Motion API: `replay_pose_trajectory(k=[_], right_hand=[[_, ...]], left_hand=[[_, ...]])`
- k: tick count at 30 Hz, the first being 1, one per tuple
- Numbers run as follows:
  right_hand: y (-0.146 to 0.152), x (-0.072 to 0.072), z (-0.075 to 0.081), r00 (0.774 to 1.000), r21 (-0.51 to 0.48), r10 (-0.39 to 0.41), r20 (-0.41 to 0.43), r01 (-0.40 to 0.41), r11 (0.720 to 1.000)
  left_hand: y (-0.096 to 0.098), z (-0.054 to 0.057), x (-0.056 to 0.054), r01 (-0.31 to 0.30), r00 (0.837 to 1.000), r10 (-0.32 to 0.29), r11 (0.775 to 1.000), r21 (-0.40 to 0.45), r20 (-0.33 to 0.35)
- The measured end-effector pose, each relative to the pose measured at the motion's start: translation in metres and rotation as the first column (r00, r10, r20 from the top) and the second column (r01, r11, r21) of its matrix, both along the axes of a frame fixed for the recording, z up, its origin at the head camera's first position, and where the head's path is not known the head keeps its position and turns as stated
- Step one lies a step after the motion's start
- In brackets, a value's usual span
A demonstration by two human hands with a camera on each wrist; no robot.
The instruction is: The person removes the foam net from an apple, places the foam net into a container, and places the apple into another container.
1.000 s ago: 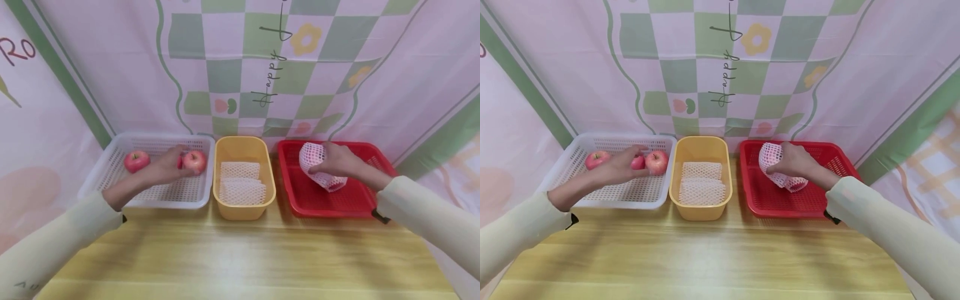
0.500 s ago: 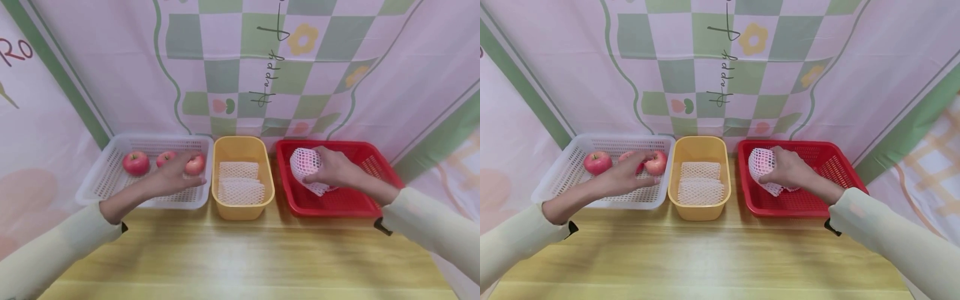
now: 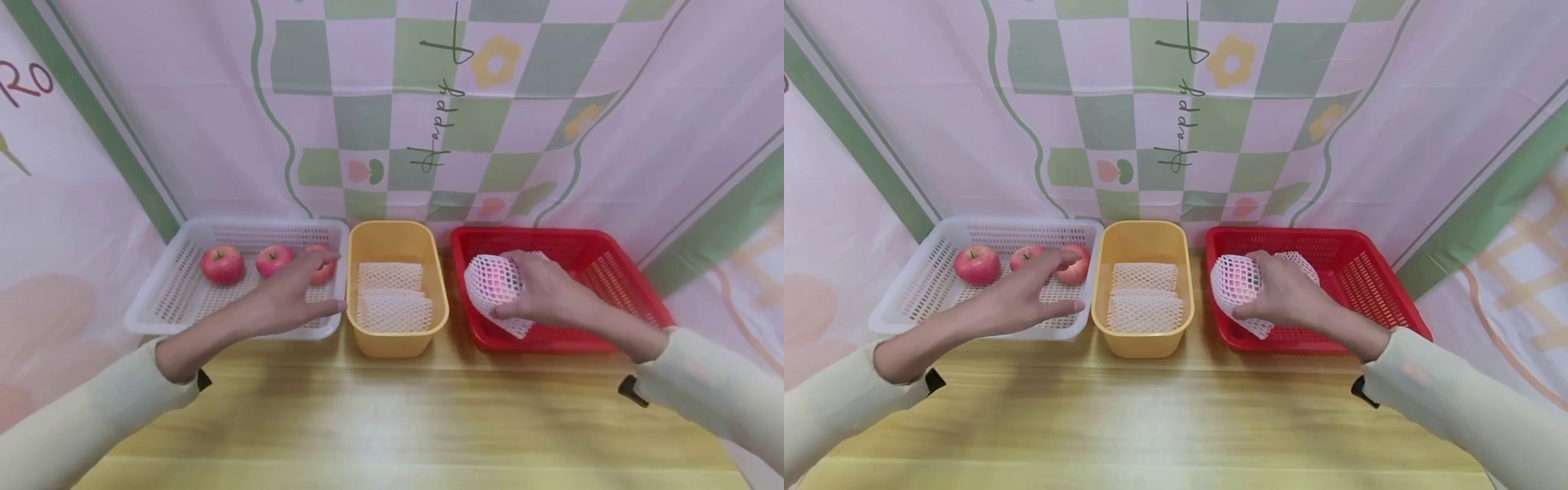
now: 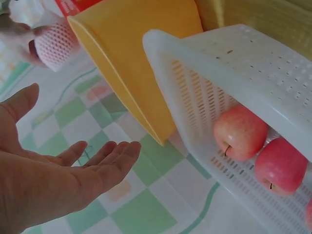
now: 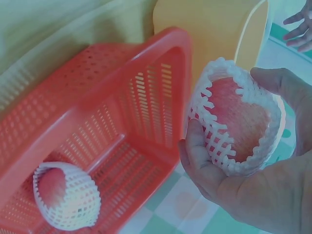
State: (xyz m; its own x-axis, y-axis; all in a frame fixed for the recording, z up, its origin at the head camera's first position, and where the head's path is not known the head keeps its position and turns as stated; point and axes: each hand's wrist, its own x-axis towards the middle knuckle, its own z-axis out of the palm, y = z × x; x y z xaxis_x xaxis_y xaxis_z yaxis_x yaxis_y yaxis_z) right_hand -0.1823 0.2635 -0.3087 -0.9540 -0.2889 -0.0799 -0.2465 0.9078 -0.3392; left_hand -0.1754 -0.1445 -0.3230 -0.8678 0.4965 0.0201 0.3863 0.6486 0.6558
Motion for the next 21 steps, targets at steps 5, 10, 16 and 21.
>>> replay_pose_trajectory(k=[5, 10, 16, 21], right_hand=[[-0.004, 0.01, -0.001, 0.999, -0.034, 0.036, -0.038, -0.038, 0.999], [-0.01, 0.022, -0.004, 0.996, -0.058, 0.068, -0.056, -0.072, 0.996], [-0.014, 0.034, -0.008, 0.991, -0.085, 0.111, -0.074, -0.117, 0.989], [-0.017, 0.044, -0.013, 0.99, -0.111, 0.128, -0.063, -0.134, 0.985]], left_hand=[[0.003, 0.0, 0.01, 0.023, 0.999, -0.023, 1.0, 0.001, -0.024], [0.005, 0.0, 0.018, 0.034, 0.997, -0.035, 0.999, -0.014, -0.075], [0.008, -0.002, 0.028, 0.049, 0.996, -0.048, 0.999, 0.015, -0.072], [0.011, -0.006, 0.037, 0.055, 0.998, -0.052, 0.995, 0.085, -0.039]])
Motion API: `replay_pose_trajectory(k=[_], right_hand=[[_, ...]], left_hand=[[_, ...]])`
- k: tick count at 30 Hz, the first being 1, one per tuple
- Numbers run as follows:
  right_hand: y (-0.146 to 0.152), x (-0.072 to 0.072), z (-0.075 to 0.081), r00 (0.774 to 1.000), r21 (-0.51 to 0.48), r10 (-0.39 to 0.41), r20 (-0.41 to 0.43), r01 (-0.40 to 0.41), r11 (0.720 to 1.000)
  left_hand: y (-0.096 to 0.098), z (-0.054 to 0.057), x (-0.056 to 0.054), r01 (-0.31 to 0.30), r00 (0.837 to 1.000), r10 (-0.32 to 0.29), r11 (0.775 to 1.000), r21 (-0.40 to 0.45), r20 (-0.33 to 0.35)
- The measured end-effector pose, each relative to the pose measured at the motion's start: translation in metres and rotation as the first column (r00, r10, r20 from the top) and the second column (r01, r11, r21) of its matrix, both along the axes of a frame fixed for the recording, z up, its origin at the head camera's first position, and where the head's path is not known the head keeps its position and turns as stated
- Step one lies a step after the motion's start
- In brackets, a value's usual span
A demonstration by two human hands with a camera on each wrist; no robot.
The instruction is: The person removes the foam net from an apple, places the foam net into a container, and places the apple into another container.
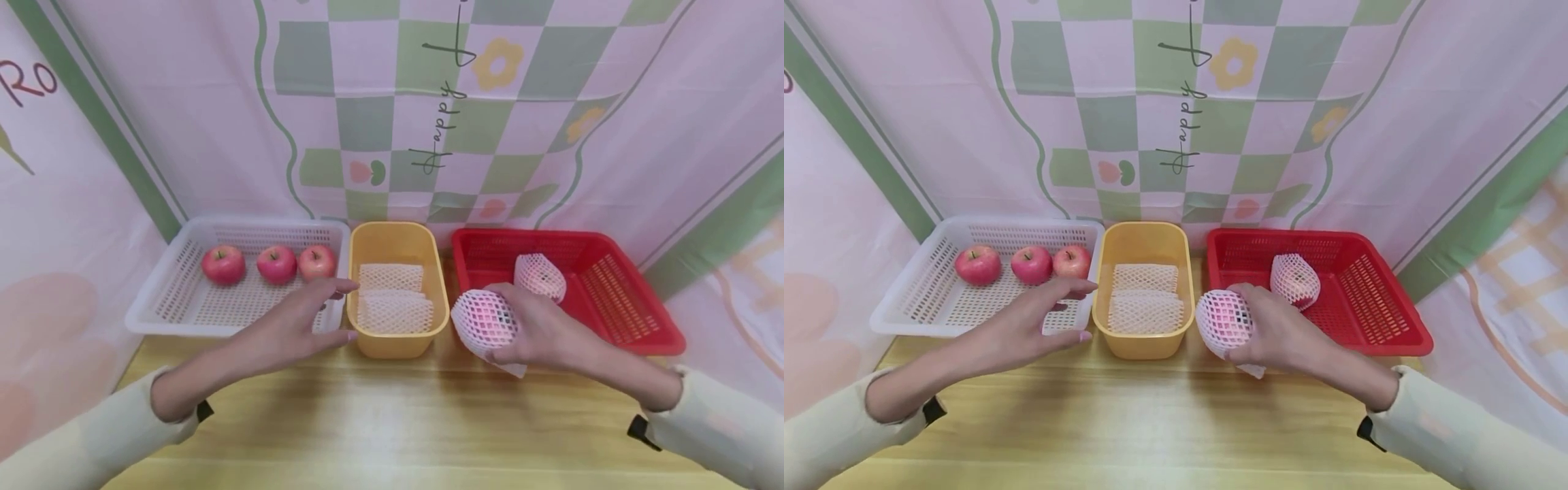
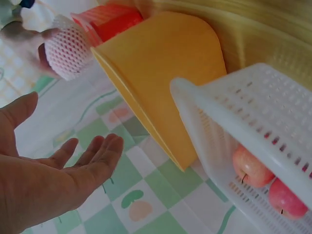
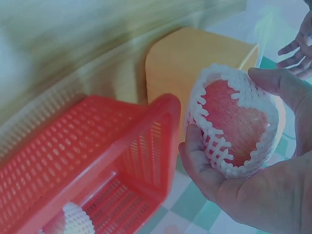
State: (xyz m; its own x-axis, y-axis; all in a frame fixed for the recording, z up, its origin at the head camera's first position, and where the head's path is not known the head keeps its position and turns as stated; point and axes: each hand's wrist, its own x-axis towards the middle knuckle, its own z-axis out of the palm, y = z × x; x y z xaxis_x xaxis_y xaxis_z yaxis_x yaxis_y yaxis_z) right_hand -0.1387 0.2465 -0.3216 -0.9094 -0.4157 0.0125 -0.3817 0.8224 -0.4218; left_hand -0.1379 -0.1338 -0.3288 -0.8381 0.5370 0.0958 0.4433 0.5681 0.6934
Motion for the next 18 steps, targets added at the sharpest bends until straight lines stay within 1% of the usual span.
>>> replay_pose_trajectory(k=[3, 7, 10, 11, 15, 18], right_hand=[[-0.001, 0.005, -0.003, 1.0, -0.019, 0.018, -0.007, -0.018, 1.0], [-0.001, 0.013, -0.009, 1.0, -0.033, 0.028, -0.011, -0.028, 0.999], [0.0, 0.019, -0.013, 1.0, -0.031, 0.028, -0.011, -0.028, 0.999], [0.0, 0.021, -0.014, 0.999, -0.03, 0.029, -0.013, -0.029, 0.999], [-0.001, 0.028, -0.017, 0.999, -0.041, 0.034, -0.017, -0.034, 0.999], [-0.003, 0.032, -0.021, 0.999, -0.052, 0.045, -0.019, -0.046, 0.998]], left_hand=[[0.003, -0.005, 0.005, 0.026, 1.0, -0.026, 0.999, 0.027, 0.003], [0.006, -0.014, 0.012, 0.087, 0.996, -0.086, 0.995, 0.04, -0.024], [0.009, -0.019, 0.016, 0.121, 0.992, -0.12, 0.991, 0.061, -0.027], [0.01, -0.021, 0.018, 0.128, 0.992, -0.127, 0.99, 0.067, -0.021], [0.015, -0.025, 0.023, 0.135, 0.989, -0.141, 0.985, 0.107, 0.046], [0.018, -0.029, 0.027, 0.146, 0.985, -0.157, 0.979, 0.142, 0.07]])
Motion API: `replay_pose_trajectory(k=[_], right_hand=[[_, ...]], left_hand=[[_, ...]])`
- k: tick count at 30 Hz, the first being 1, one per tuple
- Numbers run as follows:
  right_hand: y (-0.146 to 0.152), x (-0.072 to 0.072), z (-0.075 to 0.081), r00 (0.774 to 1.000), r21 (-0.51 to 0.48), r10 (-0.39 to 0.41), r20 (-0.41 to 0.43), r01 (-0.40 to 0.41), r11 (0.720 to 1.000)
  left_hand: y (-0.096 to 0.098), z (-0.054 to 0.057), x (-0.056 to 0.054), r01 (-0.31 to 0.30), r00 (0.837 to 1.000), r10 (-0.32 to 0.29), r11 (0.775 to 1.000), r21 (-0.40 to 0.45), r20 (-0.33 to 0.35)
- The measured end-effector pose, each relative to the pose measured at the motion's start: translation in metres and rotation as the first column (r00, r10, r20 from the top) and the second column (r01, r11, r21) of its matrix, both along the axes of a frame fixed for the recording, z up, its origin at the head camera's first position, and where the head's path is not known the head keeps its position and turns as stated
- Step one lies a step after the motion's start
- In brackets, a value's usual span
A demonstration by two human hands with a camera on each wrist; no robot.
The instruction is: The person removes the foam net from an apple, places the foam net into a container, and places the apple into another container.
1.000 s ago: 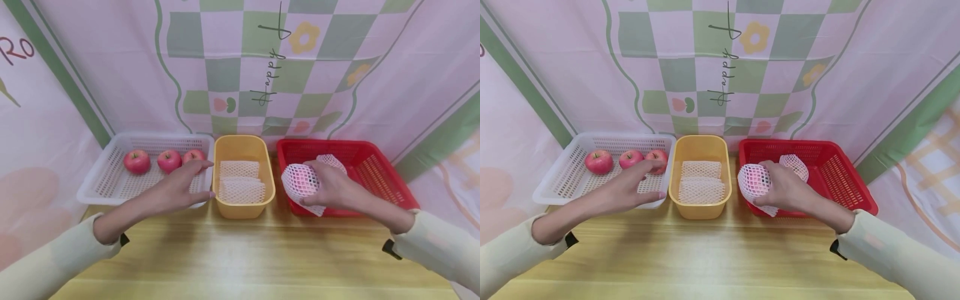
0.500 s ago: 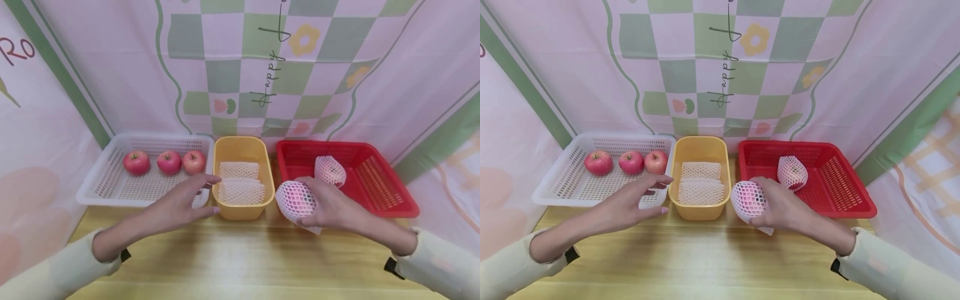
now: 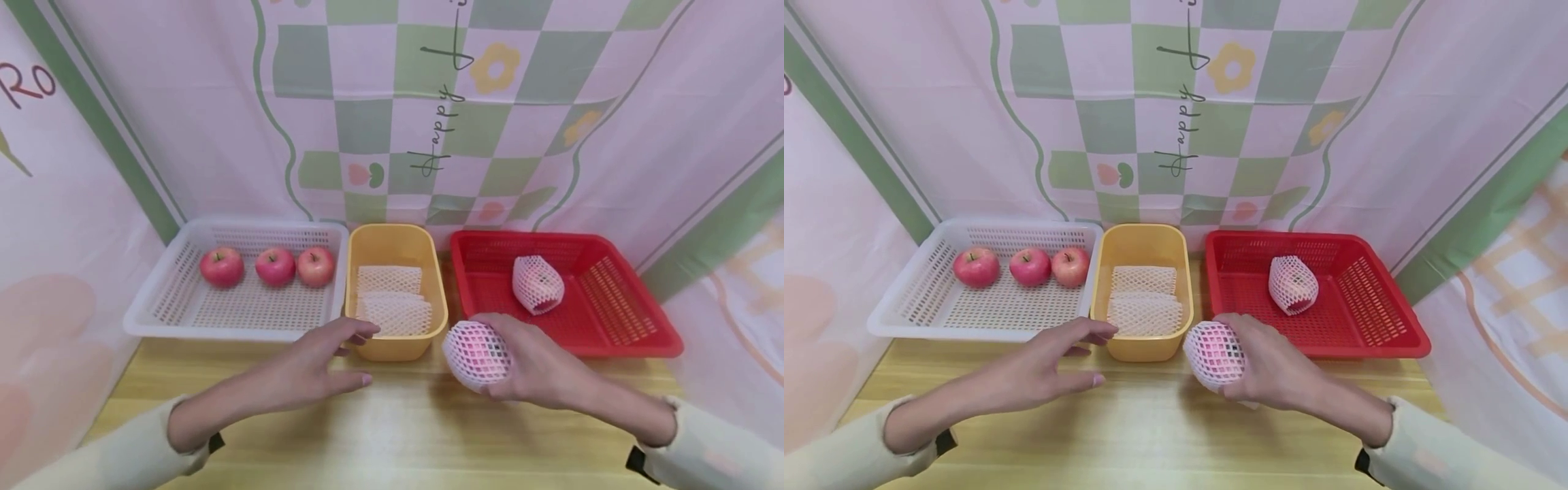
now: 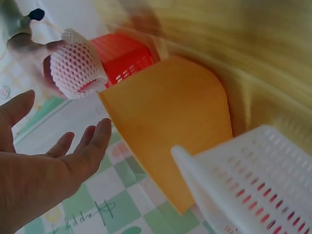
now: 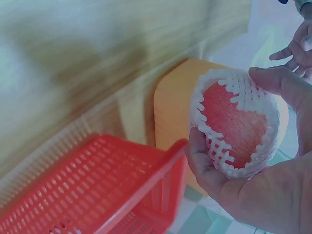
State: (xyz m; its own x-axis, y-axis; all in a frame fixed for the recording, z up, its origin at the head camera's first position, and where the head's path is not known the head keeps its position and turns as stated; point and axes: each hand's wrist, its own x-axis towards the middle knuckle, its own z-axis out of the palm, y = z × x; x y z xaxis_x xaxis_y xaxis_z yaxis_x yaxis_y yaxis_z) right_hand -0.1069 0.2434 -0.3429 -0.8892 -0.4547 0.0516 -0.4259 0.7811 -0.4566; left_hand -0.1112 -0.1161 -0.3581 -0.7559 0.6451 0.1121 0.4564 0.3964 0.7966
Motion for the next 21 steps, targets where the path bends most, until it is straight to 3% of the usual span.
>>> replay_pose_trajectory(k=[12, 21], right_hand=[[-0.009, 0.013, -0.02, 0.998, -0.006, 0.064, 0.008, -0.064, 0.998], [-0.016, 0.016, -0.037, 0.996, 0.011, 0.083, 0.038, -0.084, 0.996]], left_hand=[[0.006, -0.027, 0.008, 0.024, 0.998, -0.031, 0.993, 0.116, 0.063], [0.018, -0.051, 0.012, 0.045, 0.993, -0.06, 0.989, 0.141, 0.104]])
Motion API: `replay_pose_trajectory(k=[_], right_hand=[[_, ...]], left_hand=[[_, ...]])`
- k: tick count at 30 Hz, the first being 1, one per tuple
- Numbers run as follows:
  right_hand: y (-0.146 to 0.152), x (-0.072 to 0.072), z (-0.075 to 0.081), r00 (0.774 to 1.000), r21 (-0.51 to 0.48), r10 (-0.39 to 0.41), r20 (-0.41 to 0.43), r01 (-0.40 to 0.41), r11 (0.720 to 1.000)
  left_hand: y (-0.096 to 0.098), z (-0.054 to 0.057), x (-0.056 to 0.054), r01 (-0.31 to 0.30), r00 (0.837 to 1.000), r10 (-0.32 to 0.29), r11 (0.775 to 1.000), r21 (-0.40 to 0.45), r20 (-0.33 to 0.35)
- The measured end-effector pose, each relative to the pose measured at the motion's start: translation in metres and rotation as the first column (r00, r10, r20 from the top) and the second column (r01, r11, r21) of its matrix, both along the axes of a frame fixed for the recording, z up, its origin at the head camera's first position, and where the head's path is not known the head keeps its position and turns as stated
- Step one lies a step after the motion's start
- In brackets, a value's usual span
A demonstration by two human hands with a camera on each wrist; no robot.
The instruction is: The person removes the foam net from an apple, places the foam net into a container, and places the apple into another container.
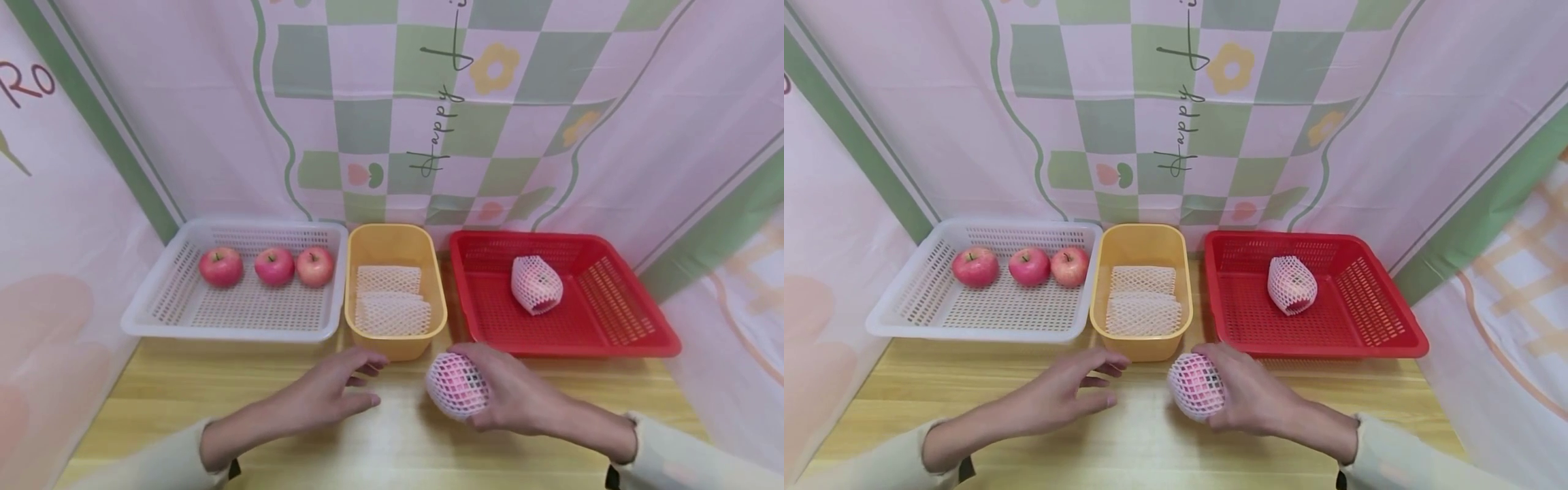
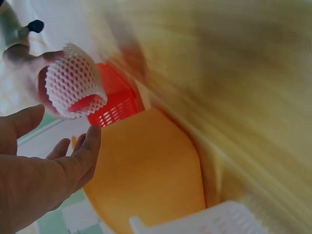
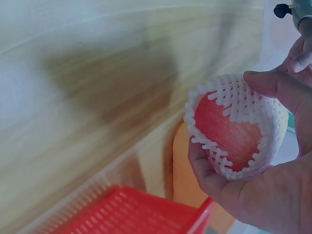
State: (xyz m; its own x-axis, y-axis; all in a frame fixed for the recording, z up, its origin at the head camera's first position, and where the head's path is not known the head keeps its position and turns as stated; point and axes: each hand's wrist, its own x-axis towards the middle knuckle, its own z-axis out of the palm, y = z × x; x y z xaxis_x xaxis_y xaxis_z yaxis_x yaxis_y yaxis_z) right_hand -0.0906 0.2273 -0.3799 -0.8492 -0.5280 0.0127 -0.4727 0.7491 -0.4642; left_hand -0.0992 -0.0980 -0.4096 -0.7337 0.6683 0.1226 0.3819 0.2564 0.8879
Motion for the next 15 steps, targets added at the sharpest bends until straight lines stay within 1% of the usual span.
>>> replay_pose_trajectory(k=[8, 12, 15], right_hand=[[-0.005, 0.003, -0.01, 0.999, -0.011, 0.038, 0.004, -0.038, 0.999], [-0.007, 0.003, -0.015, 0.999, -0.005, 0.046, 0.024, -0.046, 0.999], [-0.008, 0.002, -0.019, 0.998, -0.006, 0.061, 0.015, -0.061, 0.998]], left_hand=[[0.01, -0.018, 0.0, 0.0, 0.996, -0.002, 1.0, 0.027, 0.094], [0.013, -0.025, -0.003, 0.0, 0.995, -0.004, 0.999, 0.037, 0.101], [0.014, -0.029, -0.003, 0.003, 0.994, -0.007, 0.999, 0.043, 0.109]])
